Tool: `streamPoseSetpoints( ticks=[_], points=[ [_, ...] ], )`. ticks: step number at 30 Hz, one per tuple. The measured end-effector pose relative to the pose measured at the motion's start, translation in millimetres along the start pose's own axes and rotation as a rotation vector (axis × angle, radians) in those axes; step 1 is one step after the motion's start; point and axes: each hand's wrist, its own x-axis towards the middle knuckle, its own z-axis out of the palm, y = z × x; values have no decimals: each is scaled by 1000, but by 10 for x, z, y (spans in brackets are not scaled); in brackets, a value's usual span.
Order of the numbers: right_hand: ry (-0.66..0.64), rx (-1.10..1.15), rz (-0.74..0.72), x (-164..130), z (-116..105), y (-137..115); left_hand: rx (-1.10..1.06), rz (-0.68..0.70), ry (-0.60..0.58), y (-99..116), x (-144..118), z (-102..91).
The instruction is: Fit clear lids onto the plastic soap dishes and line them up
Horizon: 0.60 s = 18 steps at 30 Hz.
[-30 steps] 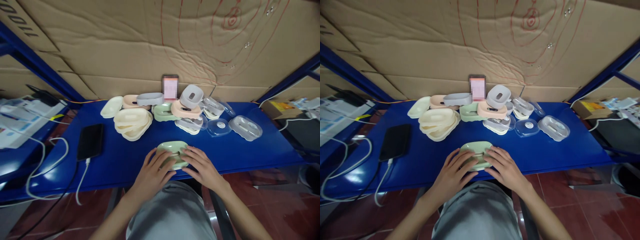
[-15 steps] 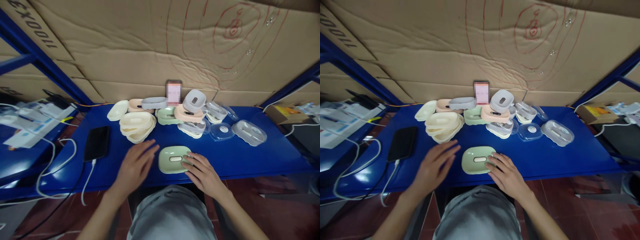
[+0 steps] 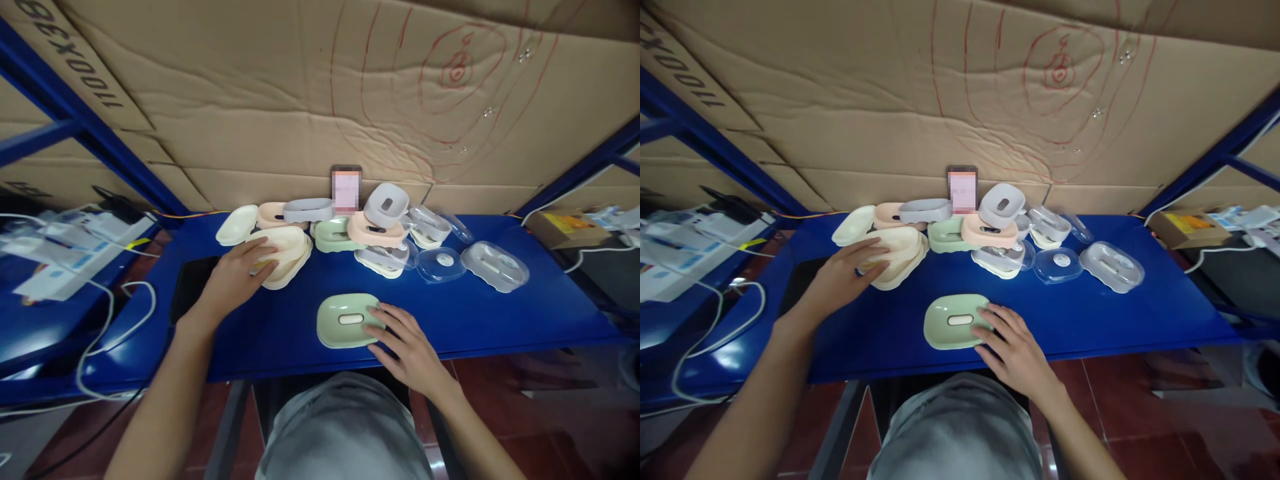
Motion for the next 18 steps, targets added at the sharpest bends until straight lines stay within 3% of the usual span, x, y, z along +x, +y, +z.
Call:
streamPoseSetpoints(
  ticks=[10,18],
  points=[
    [-27,-7,23,-5,2,0,34,-8,63,261,-51,-15],
    [-30,8,39,-13,32,-3,32,-12,46,283,-112,54]
  ],
)
